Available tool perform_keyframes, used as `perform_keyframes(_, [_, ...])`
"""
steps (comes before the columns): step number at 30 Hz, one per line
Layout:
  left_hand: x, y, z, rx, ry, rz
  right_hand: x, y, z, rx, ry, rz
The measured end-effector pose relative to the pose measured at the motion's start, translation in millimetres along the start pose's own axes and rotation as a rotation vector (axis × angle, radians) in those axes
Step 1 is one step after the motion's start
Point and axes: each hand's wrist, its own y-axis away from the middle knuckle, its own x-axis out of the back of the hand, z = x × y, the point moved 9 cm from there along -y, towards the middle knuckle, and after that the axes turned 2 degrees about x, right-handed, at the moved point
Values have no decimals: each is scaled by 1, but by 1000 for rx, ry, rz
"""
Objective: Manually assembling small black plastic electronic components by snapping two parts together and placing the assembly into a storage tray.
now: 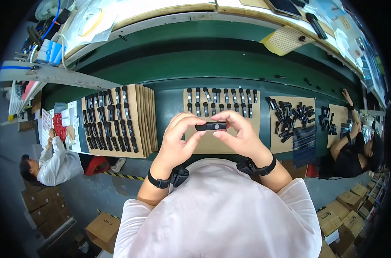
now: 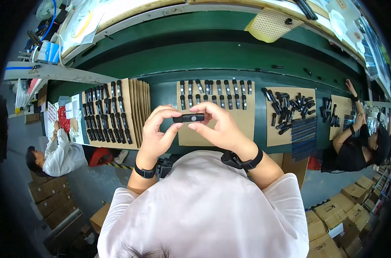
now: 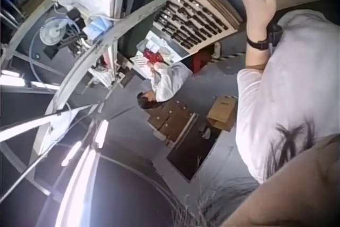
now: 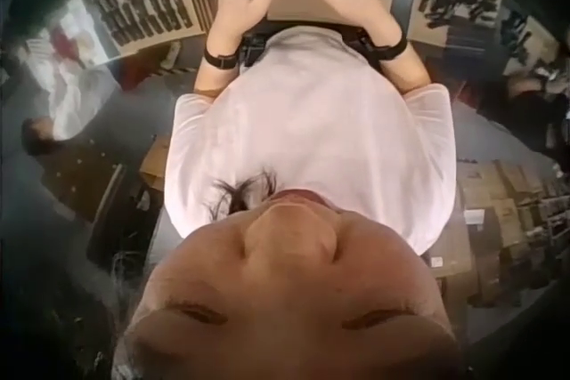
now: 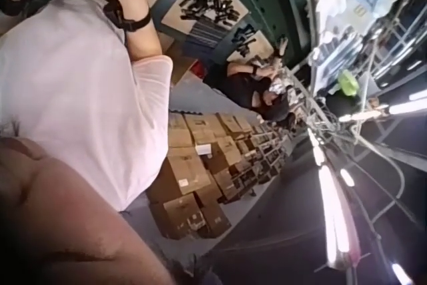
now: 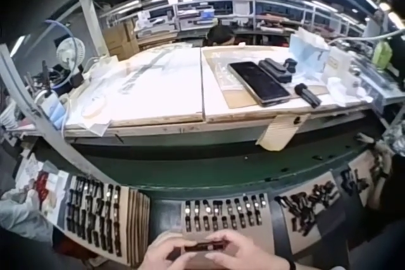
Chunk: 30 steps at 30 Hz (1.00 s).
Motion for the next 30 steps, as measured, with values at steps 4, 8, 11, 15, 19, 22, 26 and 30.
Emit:
perform_keyframes(4, [-7, 16, 27, -126, 15, -31, 4, 26, -8, 23, -34, -5])
perform_keyframes(8, [-15, 25, 42, -113, 47, -50, 11, 44, -36, 256, 133, 36])
perform_keyframes(11, [-25, 27, 54, -65, 50, -110, 14, 58, -54, 410, 200, 75])
perform_keyframes(15, [-25, 29, 69, -190, 36, -56, 18, 69, -68, 385, 239, 97])
perform_keyframes(19, [-29, 32, 80, -214, 54, -90, 21, 79, -74, 399, 205, 125])
perform_keyframes(22, [-29, 34, 88, -235, 40, -91, 22, 83, -80, 442, 242, 132])
perform_keyframes(26, [-31, 36, 93, -254, 32, -94, 23, 87, -82, 459, 251, 131])
perform_keyframes(30, [-34, 37, 95, -268, 20, -104, 24, 91, -85, 491, 297, 129])
